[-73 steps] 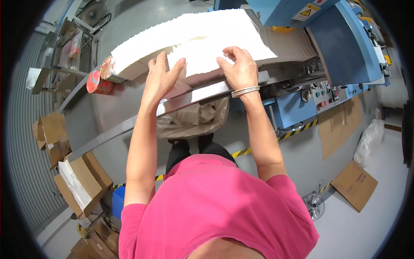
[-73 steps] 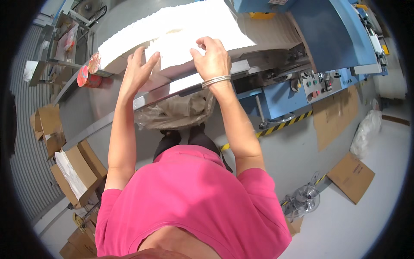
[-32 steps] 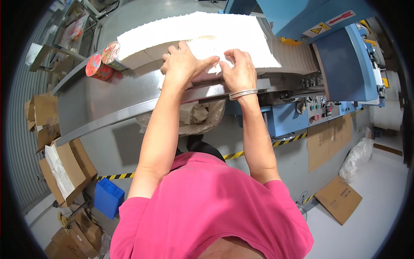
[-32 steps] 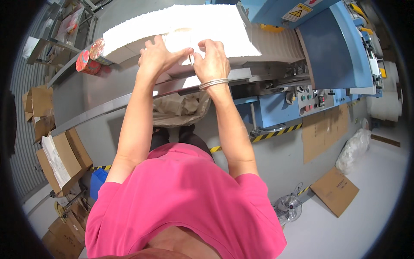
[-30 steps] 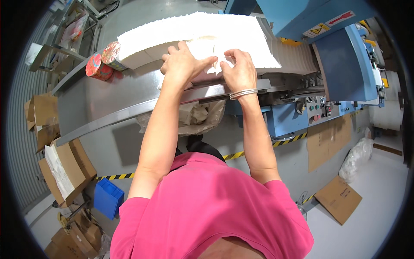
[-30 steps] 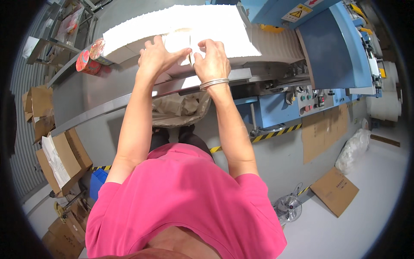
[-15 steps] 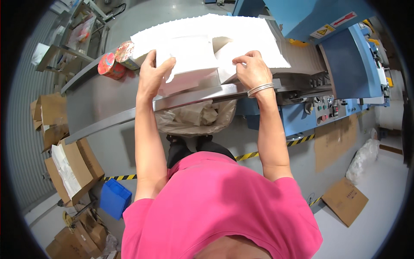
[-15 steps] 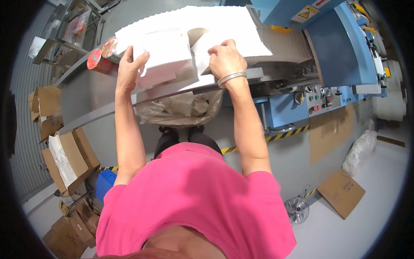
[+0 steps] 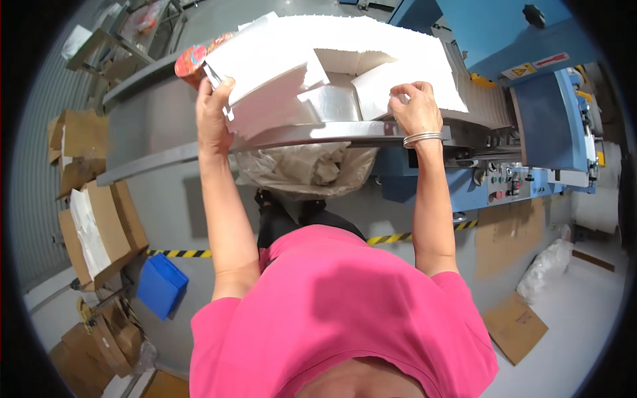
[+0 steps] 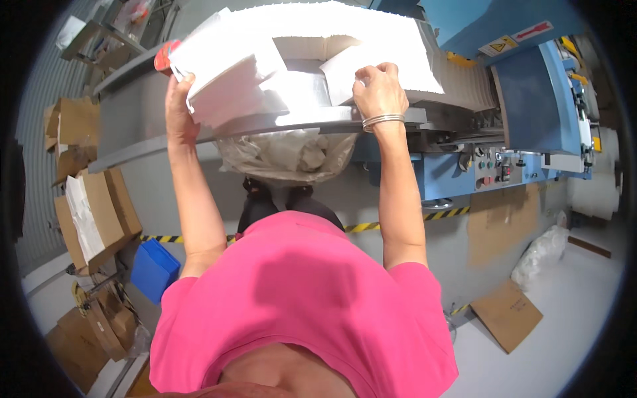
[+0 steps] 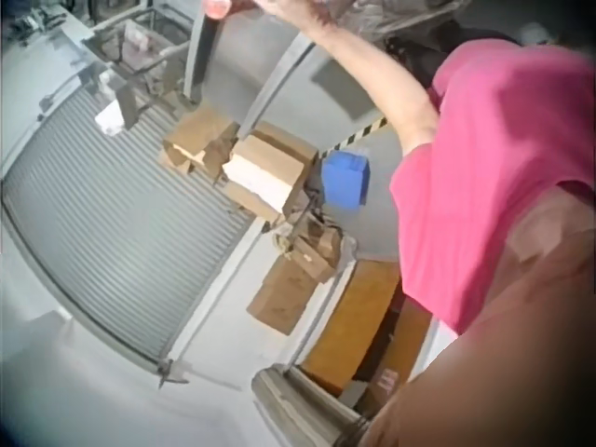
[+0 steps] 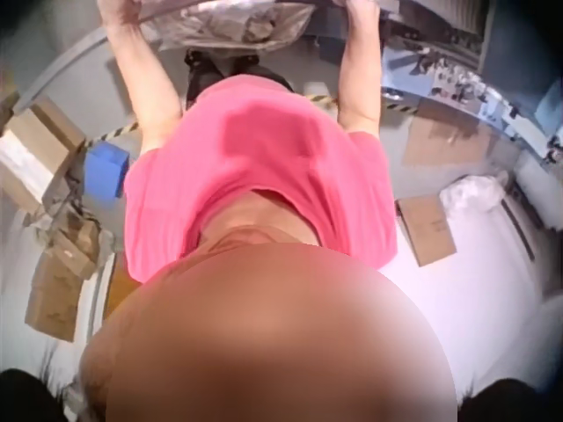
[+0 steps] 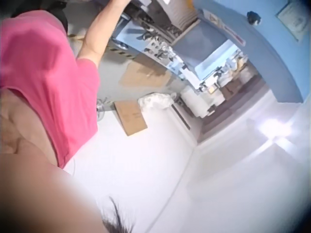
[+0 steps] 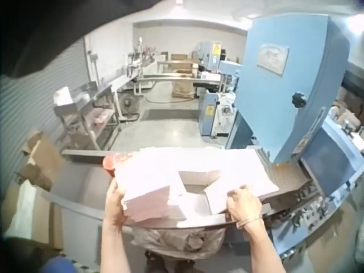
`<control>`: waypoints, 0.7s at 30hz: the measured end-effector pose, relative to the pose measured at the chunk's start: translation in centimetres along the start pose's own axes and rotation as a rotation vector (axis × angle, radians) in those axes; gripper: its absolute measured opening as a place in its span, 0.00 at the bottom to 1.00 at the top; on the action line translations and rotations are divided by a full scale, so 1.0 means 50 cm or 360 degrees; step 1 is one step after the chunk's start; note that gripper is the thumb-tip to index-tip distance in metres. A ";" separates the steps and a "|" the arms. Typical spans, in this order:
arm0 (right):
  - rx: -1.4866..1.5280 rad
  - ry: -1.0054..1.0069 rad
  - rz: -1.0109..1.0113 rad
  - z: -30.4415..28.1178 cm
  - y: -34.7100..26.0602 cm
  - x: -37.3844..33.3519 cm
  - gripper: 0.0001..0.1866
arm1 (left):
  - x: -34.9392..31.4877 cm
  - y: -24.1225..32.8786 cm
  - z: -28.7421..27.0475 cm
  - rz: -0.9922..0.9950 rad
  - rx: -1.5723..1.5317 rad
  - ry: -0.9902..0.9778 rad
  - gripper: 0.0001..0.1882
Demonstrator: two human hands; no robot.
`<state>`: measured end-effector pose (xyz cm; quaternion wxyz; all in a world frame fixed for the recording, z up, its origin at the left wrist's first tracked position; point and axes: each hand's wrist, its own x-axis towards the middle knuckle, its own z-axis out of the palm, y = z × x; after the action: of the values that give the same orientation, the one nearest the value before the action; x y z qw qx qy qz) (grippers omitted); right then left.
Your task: Organize stacks of paper napkins on a conveyor belt and monitor the industrial packaging machine.
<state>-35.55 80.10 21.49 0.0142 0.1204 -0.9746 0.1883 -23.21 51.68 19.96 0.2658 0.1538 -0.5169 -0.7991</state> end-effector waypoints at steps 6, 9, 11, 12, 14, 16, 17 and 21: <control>-0.0045 0.0096 -0.0019 0.015 0.000 0.003 0.13 | -0.060 0.054 -0.054 -0.0031 -0.0084 0.0078 0.28; -0.0092 0.0141 -0.0048 0.022 0.014 0.009 0.14 | -0.131 0.060 -0.111 -0.0222 -0.0172 0.0069 0.35; -0.0030 0.0158 -0.0114 0.013 0.011 0.004 0.14 | -0.178 0.029 -0.210 -0.0541 -0.0155 -0.0160 0.37; -0.0037 0.0192 -0.0142 0.016 0.015 0.007 0.14 | -0.193 0.006 -0.238 -0.0659 -0.0091 -0.0220 0.38; -0.0036 0.0186 -0.0129 0.019 0.010 0.009 0.15 | -0.221 -0.071 -0.283 -0.1014 -0.0088 -0.0018 0.34; -0.0021 0.0214 -0.0148 0.030 0.013 0.011 0.15 | -0.253 -0.195 -0.342 -0.1350 -0.0195 0.0294 0.23; -0.0042 0.0193 -0.0134 0.029 0.018 0.012 0.15 | -0.265 -0.231 -0.325 -0.1322 -0.0245 0.0214 0.19; -0.0066 0.0206 -0.0123 0.024 0.035 0.011 0.15 | -0.210 -0.391 -0.259 -0.1456 -0.0348 0.0086 0.18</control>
<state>-36.49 81.08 19.77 0.0870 0.1452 -0.9699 0.1748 -13.17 54.51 -3.50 -0.0855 0.3576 -0.3017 -0.8797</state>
